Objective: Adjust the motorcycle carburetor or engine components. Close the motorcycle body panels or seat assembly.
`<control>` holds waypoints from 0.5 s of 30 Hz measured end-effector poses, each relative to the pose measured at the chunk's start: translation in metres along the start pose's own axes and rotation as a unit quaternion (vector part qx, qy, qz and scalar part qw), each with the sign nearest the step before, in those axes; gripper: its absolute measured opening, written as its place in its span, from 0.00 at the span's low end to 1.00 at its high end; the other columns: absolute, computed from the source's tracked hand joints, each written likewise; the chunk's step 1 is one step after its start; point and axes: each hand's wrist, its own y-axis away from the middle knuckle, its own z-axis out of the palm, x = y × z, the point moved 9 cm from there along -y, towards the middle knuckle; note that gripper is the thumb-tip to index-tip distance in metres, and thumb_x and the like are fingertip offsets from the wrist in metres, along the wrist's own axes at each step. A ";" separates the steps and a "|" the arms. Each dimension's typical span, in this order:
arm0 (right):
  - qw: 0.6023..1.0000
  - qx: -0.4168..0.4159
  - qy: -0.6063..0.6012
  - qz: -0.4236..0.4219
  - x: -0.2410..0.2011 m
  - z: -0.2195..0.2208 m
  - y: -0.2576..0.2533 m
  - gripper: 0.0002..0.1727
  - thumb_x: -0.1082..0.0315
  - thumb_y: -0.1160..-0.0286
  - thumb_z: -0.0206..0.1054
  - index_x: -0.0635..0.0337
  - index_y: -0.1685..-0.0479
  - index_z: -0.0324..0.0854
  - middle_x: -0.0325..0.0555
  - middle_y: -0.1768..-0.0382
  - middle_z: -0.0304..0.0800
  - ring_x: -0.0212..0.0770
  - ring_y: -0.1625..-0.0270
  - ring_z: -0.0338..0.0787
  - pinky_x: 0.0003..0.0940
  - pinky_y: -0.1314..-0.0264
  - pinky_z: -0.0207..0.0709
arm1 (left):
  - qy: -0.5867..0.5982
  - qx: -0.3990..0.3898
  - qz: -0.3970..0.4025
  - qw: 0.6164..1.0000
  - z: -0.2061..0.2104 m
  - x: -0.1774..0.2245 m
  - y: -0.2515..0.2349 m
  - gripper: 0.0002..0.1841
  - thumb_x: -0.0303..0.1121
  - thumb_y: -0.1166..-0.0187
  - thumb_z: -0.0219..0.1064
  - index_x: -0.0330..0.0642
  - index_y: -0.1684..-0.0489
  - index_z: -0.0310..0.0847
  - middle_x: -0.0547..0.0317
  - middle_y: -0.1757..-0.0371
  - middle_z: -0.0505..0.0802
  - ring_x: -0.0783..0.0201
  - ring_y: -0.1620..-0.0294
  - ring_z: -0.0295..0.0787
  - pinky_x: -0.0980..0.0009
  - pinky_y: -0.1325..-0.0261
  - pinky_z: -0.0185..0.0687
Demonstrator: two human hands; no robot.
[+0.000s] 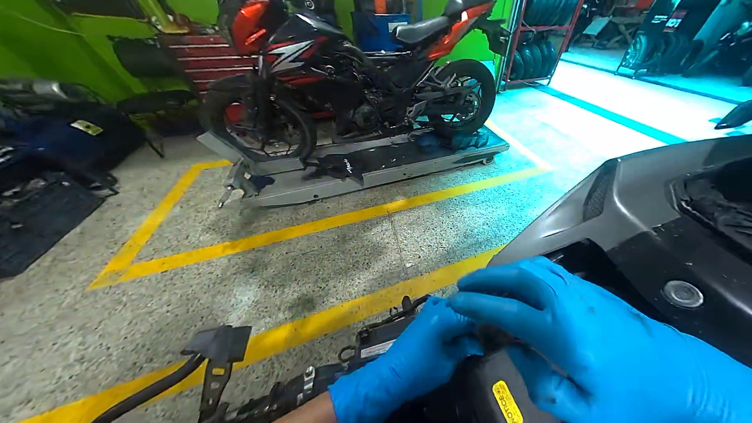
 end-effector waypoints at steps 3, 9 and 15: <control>0.998 0.010 0.066 -0.006 0.000 -0.004 -0.001 0.27 0.46 0.18 0.58 0.41 0.22 0.78 0.42 0.33 0.86 0.39 0.39 0.86 0.37 0.41 0.78 | -0.029 0.056 -0.025 0.998 -0.001 -0.009 -0.001 0.17 0.49 0.31 0.79 0.43 0.65 0.90 0.60 0.64 0.94 0.62 0.55 0.90 0.51 0.39 0.79; 0.999 0.008 0.030 -0.008 -0.004 0.001 -0.001 0.25 0.46 0.15 0.55 0.41 0.24 0.80 0.39 0.34 0.87 0.38 0.36 0.85 0.37 0.38 0.77 | 0.025 -0.037 -0.001 0.999 0.001 0.002 -0.002 0.08 0.36 0.21 0.71 0.41 0.59 0.93 0.57 0.57 0.95 0.60 0.47 0.88 0.53 0.37 0.75; 0.999 0.027 0.035 -0.018 -0.006 0.001 -0.001 0.25 0.46 0.15 0.57 0.40 0.24 0.80 0.38 0.34 0.87 0.35 0.35 0.84 0.36 0.34 0.76 | -0.004 -0.005 -0.056 0.998 -0.007 0.002 -0.004 0.19 0.47 0.32 0.79 0.40 0.56 0.92 0.57 0.58 0.96 0.61 0.50 0.90 0.53 0.39 0.79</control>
